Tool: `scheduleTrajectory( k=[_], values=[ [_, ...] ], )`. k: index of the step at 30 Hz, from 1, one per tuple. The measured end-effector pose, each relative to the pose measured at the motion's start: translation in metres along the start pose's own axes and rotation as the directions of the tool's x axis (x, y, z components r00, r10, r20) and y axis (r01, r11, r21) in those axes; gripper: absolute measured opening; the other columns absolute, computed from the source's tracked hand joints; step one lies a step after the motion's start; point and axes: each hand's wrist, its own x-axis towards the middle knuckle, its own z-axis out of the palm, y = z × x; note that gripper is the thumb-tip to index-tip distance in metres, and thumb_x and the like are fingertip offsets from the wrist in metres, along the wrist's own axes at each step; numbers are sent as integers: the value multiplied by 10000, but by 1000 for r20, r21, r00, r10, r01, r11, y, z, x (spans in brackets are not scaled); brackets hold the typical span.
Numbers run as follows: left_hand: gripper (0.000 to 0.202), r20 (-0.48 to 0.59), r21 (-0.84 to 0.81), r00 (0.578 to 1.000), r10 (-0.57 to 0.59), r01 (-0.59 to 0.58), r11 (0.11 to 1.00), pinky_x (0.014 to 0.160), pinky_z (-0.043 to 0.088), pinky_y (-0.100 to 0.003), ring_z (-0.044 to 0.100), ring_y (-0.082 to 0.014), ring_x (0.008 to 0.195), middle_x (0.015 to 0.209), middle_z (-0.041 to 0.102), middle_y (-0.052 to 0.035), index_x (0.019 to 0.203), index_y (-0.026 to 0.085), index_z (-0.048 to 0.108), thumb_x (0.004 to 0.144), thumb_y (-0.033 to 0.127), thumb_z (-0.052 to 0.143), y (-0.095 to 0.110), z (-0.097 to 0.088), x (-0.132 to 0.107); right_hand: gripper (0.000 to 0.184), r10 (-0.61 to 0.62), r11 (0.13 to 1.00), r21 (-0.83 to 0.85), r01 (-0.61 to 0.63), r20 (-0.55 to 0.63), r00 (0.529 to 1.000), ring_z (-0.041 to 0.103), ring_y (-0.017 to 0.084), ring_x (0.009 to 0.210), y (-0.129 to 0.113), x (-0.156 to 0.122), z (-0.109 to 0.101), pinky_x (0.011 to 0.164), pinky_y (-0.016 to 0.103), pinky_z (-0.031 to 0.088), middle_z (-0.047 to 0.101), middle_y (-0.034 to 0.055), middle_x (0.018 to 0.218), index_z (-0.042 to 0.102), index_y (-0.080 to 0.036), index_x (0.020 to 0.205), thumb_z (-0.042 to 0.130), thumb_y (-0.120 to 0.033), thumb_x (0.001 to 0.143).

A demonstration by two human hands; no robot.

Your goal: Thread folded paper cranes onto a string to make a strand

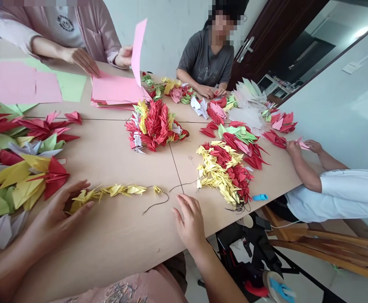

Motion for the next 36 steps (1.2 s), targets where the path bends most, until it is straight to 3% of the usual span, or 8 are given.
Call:
scheduleTrajectory(
  k=[5, 9, 19, 24, 29, 31, 33, 36],
  values=[
    [516, -29, 120, 996, 89, -85, 989, 983, 509, -467, 599, -325, 1198, 1285, 617, -149, 1285, 208, 467, 859, 487, 555, -7, 1, -1, 162, 64, 989, 130, -71, 55, 996, 597, 286, 1049, -24, 51, 29, 930, 471, 509, 660, 141, 1112, 679, -182, 989, 551, -210, 895],
    [510, -38, 214, 991, 128, -117, 970, 983, 501, -491, 601, -339, 1202, 1274, 643, -140, 1271, 236, 508, 811, 444, 578, -5, 1, -4, 151, 116, 953, 264, -149, 134, 984, 606, 255, 920, -29, 69, 31, 855, 423, 510, 678, 106, 918, 620, -197, 765, 518, -181, 875],
    [455, -51, 350, 973, 225, -194, 917, 890, 547, -398, 665, -283, 1070, 1150, 698, -109, 1288, 222, 527, 872, 407, 534, -16, 4, -4, 360, 199, 646, 592, -482, 480, 855, 615, 148, 651, -40, 81, 8, 480, 210, 458, 633, 43, 769, 514, -181, 875, 495, -540, 893],
    [407, -49, 381, 925, 376, -330, 864, 971, 509, -458, 591, -311, 1192, 1264, 639, -140, 1259, 211, 553, 901, 402, 530, 11, 5, -5, 370, 86, 596, 631, -496, 564, 821, 420, 81, 499, -53, 88, -7, 449, 187, 356, 446, -59, 609, 530, -184, 843, 552, -553, 863],
    [575, 136, 177, 903, 409, -428, 886, 1044, 462, -492, 428, -327, 1368, 1415, 538, -151, 1372, 217, 465, 849, 383, 637, 62, 8, 6, 306, -101, 623, 671, -401, 578, 810, 402, 86, 570, -79, 109, -41, 523, 209, 354, 462, -46, 661, 592, -176, 846, 593, -479, 883],
    [433, 229, 18, 869, 438, -453, 891, 1017, 479, -462, 459, -321, 1336, 1347, 592, -131, 1246, 220, 561, 849, 378, 632, 81, 5, 13, 244, -200, 639, 697, -324, 558, 805, 414, 93, 618, -93, 119, -58, 563, 216, 355, 491, -35, 706, 611, -184, 853, 597, -423, 902],
    [247, 349, -177, 852, 391, -350, 920, 828, 550, -384, 646, -264, 1028, 1119, 683, -113, 1057, 197, 616, 890, 375, 574, 99, -3, 19, 187, -284, 625, 740, -248, 512, 811, 420, 97, 645, -105, 128, -75, 589, 221, 354, 508, -31, 727, 636, -197, 883, 591, -375, 922],
    [233, 467, -541, 795, 387, -89, 837, 680, 519, -295, 645, -172, 767, 908, 696, -57, 968, 192, 605, 877, 406, 622, 120, -21, 23, 161, -338, 541, 829, -140, 367, 867, 385, 97, 612, -118, 136, -94, 567, 228, 333, 486, -32, 698, 654, -214, 885, 586, -351, 938]
  ],
)
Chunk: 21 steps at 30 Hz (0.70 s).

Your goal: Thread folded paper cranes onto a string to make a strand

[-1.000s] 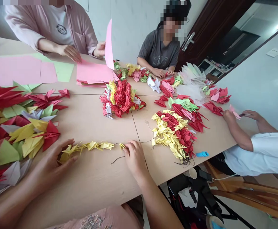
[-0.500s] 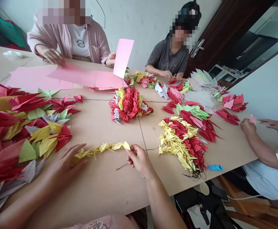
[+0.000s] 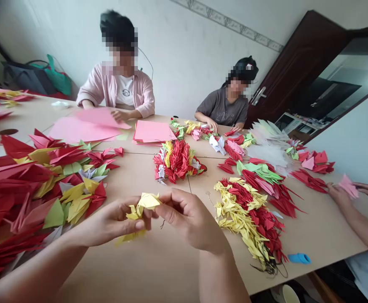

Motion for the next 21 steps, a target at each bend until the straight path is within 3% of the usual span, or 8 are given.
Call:
scheduleTrajectory(
  k=[3, 6, 9, 12, 17, 21],
  values=[
    [309, 21, -396, 995, 100, -83, 915, 702, 511, -305, 660, -181, 781, 836, 702, -27, 1013, 218, 581, 803, 388, 731, 21, -5, -4, 162, -135, 977, 147, 155, -137, 981, 294, 95, 539, -9, 0, 1, 490, 236, 256, 403, -47, 626, 654, -234, 869, 620, -384, 920],
    [428, 29, -560, 983, 183, -135, 817, 747, 515, -333, 685, -208, 836, 818, 718, -19, 1154, 254, 563, 786, 350, 758, 31, -7, -10, 151, -245, 910, 273, 311, -251, 936, 239, 97, 503, -6, 2, 5, 463, 247, 204, 321, -58, 572, 666, -248, 866, 630, -388, 913],
    [452, 68, -631, 985, 157, -79, 772, 720, 519, -297, 700, -197, 841, 883, 742, -44, 1232, 264, 553, 818, 314, 728, 35, -7, -17, 130, -277, 864, 335, 376, -308, 910, 228, 99, 489, -2, 5, 10, 458, 251, 205, 278, -62, 553, 674, -256, 837, 637, -356, 911],
    [341, 52, -649, 993, 104, -46, 759, 712, 525, -269, 703, -171, 821, 901, 748, -58, 1207, 249, 576, 879, 276, 663, 35, -7, -21, 143, -253, 875, 328, 356, -318, 914, 230, 106, 492, 0, 9, 11, 453, 251, 200, 267, -57, 552, 684, -261, 827, 628, -358, 915],
    [255, 1, -645, 995, 99, -75, 760, 726, 522, -219, 691, -140, 828, 917, 732, -53, 1159, 226, 599, 908, 259, 636, 35, -11, -23, 144, -292, 898, 252, 360, -270, 917, 218, 92, 469, -1, 16, 10, 426, 222, 196, 244, -68, 532, 690, -257, 862, 616, -365, 922],
    [211, -14, -615, 995, 95, -84, 784, 714, 522, -184, 674, -113, 810, 913, 725, -39, 1132, 235, 599, 924, 266, 616, 35, -13, -25, 148, -300, 908, 203, 368, -298, 906, 231, 82, 469, -2, 18, 10, 436, 215, 226, 287, -65, 526, 695, -242, 833, 626, -344, 915]
  ],
)
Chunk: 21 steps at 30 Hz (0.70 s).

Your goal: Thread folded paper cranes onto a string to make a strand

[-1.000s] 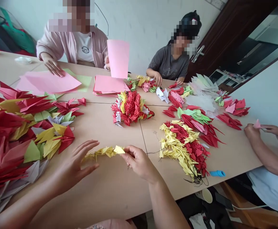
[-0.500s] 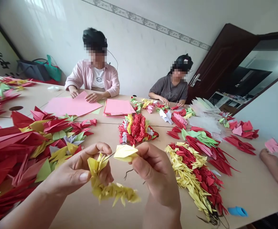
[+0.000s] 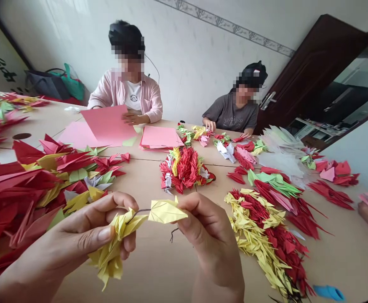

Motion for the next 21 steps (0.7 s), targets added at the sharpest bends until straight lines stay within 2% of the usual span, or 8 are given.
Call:
scheduleTrajectory(
  k=[4, 7, 14, 21],
  values=[
    [187, -27, 73, 999, -30, 32, 997, 670, 522, -160, 652, -91, 749, 879, 712, -23, 1107, 238, 600, 924, 281, 611, 1, 1, -2, 123, 109, 994, -21, -109, 22, 994, 286, 88, 489, 0, -4, -2, 450, 230, 236, 392, -45, 558, 679, -244, 821, 617, -288, 917],
    [203, -37, 103, 998, -45, 48, 994, 661, 516, -149, 634, -82, 729, 873, 701, -17, 1121, 252, 597, 924, 294, 610, 1, 1, -2, 120, 148, 988, -52, -145, 44, 988, 299, 91, 491, 1, -7, -3, 457, 238, 244, 400, -46, 563, 653, -250, 817, 612, -293, 921],
    [199, -65, 143, 997, -51, 60, 988, 634, 507, -142, 600, -81, 713, 839, 679, -5, 1084, 261, 618, 899, 331, 639, 2, 5, -4, 123, 105, 992, -72, -103, 27, 994, 315, 100, 511, 1, -16, -5, 474, 250, 259, 422, -39, 576, 646, -247, 824, 606, -305, 925],
    [208, -104, 188, 994, -32, 52, 981, 678, 478, -167, 596, -104, 773, 847, 645, -1, 1033, 251, 637, 855, 340, 697, 3, 9, -3, 159, 17, 993, -115, -32, -131, 991, 330, 95, 475, -4, -13, 6, 437, 239, 264, 407, -43, 515, 666, -218, 725, 714, -320, 838]
  ],
)
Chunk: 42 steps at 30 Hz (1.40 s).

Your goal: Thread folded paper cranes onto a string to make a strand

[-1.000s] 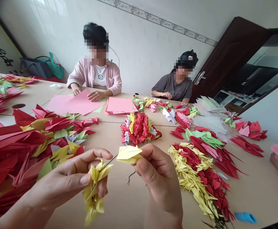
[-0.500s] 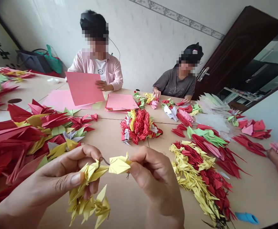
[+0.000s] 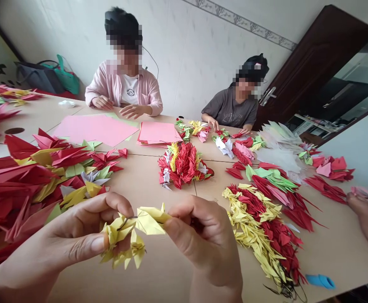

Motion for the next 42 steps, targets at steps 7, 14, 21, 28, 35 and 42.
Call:
scheduleTrajectory(
  k=[7, 14, 21, 28, 35, 42],
  values=[
    [233, -12, 98, 1000, 4, -3, 995, 674, 457, -193, 555, -111, 766, 874, 616, 1, 1068, 280, 649, 859, 379, 681, -1, 1, 1, 174, 87, 986, -156, -62, 161, 983, 293, 69, 464, -4, 4, -3, 421, 209, 230, 365, -63, 521, 651, -224, 727, 694, -332, 857],
    [221, -47, 218, 999, 13, -2, 976, 629, 405, -166, 485, -91, 715, 816, 593, 14, 988, 239, 693, 860, 417, 667, -1, -1, 2, 200, 208, 957, -273, -102, 394, 895, 298, 48, 458, -10, 11, -4, 416, 187, 217, 383, -69, 538, 611, -184, 725, 632, -288, 895],
    [271, -158, 321, 983, 96, -41, 946, 578, 387, -184, 459, -89, 616, 662, 535, 27, 799, 184, 645, 909, 427, 592, -4, 1, 6, 237, 228, 964, -200, -175, 287, 930, 306, 72, 521, 1, 12, -2, 458, 202, 234, 356, -67, 585, 676, -208, 880, 720, -435, 825],
    [201, -180, 344, 972, 149, -79, 936, 571, 397, -198, 462, -103, 635, 708, 538, 15, 920, 198, 656, 910, 391, 599, -8, 2, 10, 212, 171, 964, -232, -130, 164, 971, 354, 86, 532, 8, 14, 14, 477, 208, 296, 410, -48, 600, 627, -185, 799, 640, -374, 896],
    [268, -161, 142, 981, 106, -84, 986, 668, 463, -196, 540, -118, 795, 940, 592, -11, 1153, 296, 591, 891, 305, 649, -7, 1, 8, 159, 40, 999, -11, -40, 2, 999, 318, 76, 519, 20, 18, 7, 483, 185, 300, 400, -61, 568, 639, -210, 816, 628, -331, 919],
    [119, -214, 181, 966, 146, -107, 978, 632, 474, -198, 530, -107, 734, 857, 549, 12, 990, 247, 582, 895, 285, 643, -10, -2, 9, 193, -11, 1000, -13, 10, -83, 997, 307, 75, 508, 20, 20, 7, 471, 188, 292, 391, -56, 566, 634, -204, 777, 653, -352, 899]
  ],
)
